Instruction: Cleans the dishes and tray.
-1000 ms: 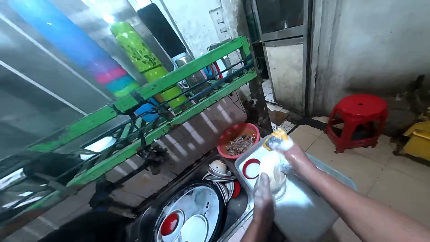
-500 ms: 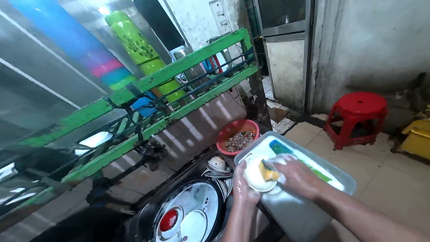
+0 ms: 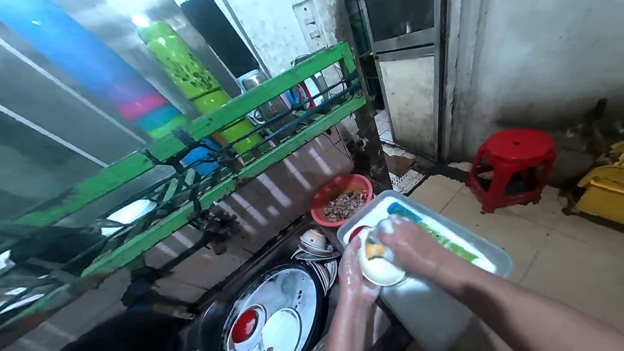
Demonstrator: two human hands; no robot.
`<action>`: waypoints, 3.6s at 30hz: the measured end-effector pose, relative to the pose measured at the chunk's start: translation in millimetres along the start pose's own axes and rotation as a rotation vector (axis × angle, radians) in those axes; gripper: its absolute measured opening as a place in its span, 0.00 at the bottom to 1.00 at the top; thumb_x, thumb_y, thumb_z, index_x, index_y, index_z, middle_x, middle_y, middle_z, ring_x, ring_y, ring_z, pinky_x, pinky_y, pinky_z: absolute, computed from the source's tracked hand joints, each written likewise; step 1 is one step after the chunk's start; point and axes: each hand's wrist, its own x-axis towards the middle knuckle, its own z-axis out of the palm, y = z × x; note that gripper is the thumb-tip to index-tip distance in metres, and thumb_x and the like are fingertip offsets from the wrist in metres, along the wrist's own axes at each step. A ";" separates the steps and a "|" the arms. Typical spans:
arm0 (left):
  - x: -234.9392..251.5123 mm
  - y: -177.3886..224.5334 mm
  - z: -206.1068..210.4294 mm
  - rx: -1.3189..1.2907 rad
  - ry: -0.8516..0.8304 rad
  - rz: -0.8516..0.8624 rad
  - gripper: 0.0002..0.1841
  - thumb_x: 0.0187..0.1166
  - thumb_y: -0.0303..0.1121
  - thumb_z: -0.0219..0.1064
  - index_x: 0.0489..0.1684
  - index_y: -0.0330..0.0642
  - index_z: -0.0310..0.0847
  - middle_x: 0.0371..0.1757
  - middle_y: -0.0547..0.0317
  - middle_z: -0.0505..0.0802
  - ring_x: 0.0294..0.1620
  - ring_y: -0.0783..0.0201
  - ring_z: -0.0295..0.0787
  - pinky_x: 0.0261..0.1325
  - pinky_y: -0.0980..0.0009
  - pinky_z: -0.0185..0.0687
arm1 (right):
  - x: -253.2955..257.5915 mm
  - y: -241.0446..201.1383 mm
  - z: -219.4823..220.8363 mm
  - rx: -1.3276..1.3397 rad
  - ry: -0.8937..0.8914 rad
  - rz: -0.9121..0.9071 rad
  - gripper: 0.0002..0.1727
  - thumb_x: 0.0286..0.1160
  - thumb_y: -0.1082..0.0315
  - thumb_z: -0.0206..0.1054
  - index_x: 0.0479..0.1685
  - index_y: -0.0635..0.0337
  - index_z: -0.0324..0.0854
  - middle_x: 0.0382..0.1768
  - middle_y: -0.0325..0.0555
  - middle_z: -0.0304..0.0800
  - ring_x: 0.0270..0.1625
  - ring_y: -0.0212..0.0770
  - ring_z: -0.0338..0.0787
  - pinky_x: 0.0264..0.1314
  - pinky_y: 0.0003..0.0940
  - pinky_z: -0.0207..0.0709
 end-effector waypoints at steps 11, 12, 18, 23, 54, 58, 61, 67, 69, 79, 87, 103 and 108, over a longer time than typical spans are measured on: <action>31.0 89.0 -175.5 0.750 0.447 0.526 0.20 0.91 0.40 0.55 0.67 0.31 0.78 0.54 0.44 0.90 0.51 0.58 0.88 0.56 0.55 0.86 | -49.9 34.2 -33.6 0.191 -0.297 0.424 0.22 0.76 0.61 0.71 0.68 0.58 0.83 0.64 0.59 0.85 0.70 0.61 0.83 0.72 0.61 0.75; 31.9 96.9 -192.1 0.916 0.525 0.537 0.21 0.90 0.39 0.56 0.66 0.27 0.79 0.58 0.38 0.89 0.56 0.53 0.87 0.62 0.50 0.83 | -56.4 42.9 -37.3 0.156 -0.232 0.488 0.24 0.76 0.60 0.71 0.70 0.57 0.82 0.66 0.59 0.85 0.71 0.61 0.82 0.73 0.62 0.74; 30.0 44.8 -65.6 1.344 0.038 0.595 0.22 0.90 0.32 0.50 0.74 0.24 0.76 0.77 0.32 0.81 0.81 0.47 0.75 0.86 0.53 0.65 | -81.3 68.7 -18.2 0.038 -0.253 0.478 0.23 0.83 0.53 0.63 0.72 0.53 0.81 0.74 0.55 0.81 0.78 0.61 0.78 0.76 0.65 0.72; 46.4 -47.8 10.9 2.193 -0.463 0.110 0.53 0.74 0.70 0.61 0.93 0.40 0.53 0.94 0.39 0.55 0.95 0.42 0.44 0.90 0.36 0.47 | -78.3 68.1 -18.8 0.050 -0.339 0.546 0.27 0.82 0.51 0.63 0.75 0.55 0.79 0.74 0.56 0.80 0.79 0.63 0.75 0.78 0.65 0.70; -9.7 -24.7 38.3 -0.088 0.042 0.132 0.23 0.94 0.48 0.41 0.68 0.43 0.72 0.54 0.47 0.89 0.54 0.52 0.90 0.53 0.49 0.89 | -34.3 16.3 4.1 0.675 0.167 0.605 0.32 0.75 0.62 0.75 0.78 0.66 0.73 0.65 0.61 0.87 0.68 0.55 0.87 0.74 0.55 0.77; -14.6 -38.3 48.0 -0.066 0.078 0.158 0.24 0.94 0.50 0.42 0.69 0.42 0.73 0.54 0.47 0.89 0.55 0.54 0.90 0.54 0.51 0.89 | -29.6 4.5 2.2 0.541 0.182 0.590 0.33 0.75 0.61 0.72 0.81 0.59 0.72 0.71 0.56 0.84 0.74 0.52 0.84 0.77 0.53 0.76; -21.4 -46.8 48.9 0.086 0.102 0.200 0.24 0.94 0.49 0.43 0.58 0.40 0.79 0.43 0.51 0.91 0.44 0.60 0.91 0.46 0.59 0.90 | -37.0 -8.7 18.6 0.437 0.348 0.345 0.32 0.68 0.54 0.73 0.74 0.57 0.80 0.74 0.51 0.84 0.79 0.50 0.81 0.79 0.53 0.75; -28.0 -66.2 14.9 0.614 -0.172 0.523 0.21 0.89 0.40 0.45 0.49 0.33 0.82 0.42 0.62 0.90 0.48 0.75 0.88 0.59 0.71 0.85 | 9.4 41.6 -36.2 0.942 0.141 0.840 0.28 0.79 0.61 0.72 0.76 0.62 0.75 0.64 0.60 0.87 0.66 0.53 0.86 0.72 0.56 0.77; -9.6 -56.4 -3.2 0.538 -0.284 0.310 0.26 0.93 0.44 0.40 0.69 0.28 0.69 0.55 0.49 0.89 0.54 0.64 0.90 0.57 0.64 0.89 | 14.8 38.6 -57.6 0.781 0.167 0.812 0.33 0.74 0.58 0.77 0.77 0.62 0.75 0.65 0.63 0.86 0.69 0.58 0.86 0.74 0.60 0.75; 13.1 -22.5 23.3 0.108 0.032 0.120 0.18 0.91 0.45 0.46 0.56 0.43 0.75 0.37 0.53 0.89 0.36 0.60 0.90 0.37 0.59 0.90 | -34.0 -9.8 -14.1 0.366 -0.255 0.332 0.28 0.78 0.61 0.65 0.78 0.57 0.76 0.73 0.61 0.81 0.81 0.63 0.74 0.80 0.63 0.67; 7.7 -34.5 24.5 0.077 -0.054 0.014 0.20 0.91 0.48 0.45 0.57 0.44 0.77 0.41 0.50 0.90 0.41 0.56 0.92 0.42 0.54 0.91 | -19.1 9.9 -12.6 0.268 -0.139 0.211 0.26 0.71 0.73 0.70 0.72 0.51 0.83 0.67 0.58 0.86 0.74 0.60 0.82 0.73 0.62 0.76; 15.6 0.7 -1.9 0.128 -0.069 0.046 0.21 0.89 0.45 0.43 0.60 0.40 0.77 0.44 0.47 0.93 0.43 0.55 0.94 0.42 0.53 0.93 | -26.9 9.8 -14.4 0.214 -0.246 -0.084 0.13 0.81 0.69 0.64 0.59 0.60 0.86 0.58 0.60 0.88 0.66 0.64 0.85 0.65 0.62 0.79; 13.2 -14.6 3.3 0.081 -0.097 0.024 0.20 0.91 0.42 0.43 0.59 0.40 0.78 0.44 0.48 0.92 0.44 0.56 0.94 0.45 0.55 0.93 | -3.0 15.5 -0.7 0.139 -0.064 -0.015 0.14 0.78 0.72 0.64 0.58 0.56 0.87 0.57 0.57 0.89 0.66 0.60 0.86 0.68 0.60 0.79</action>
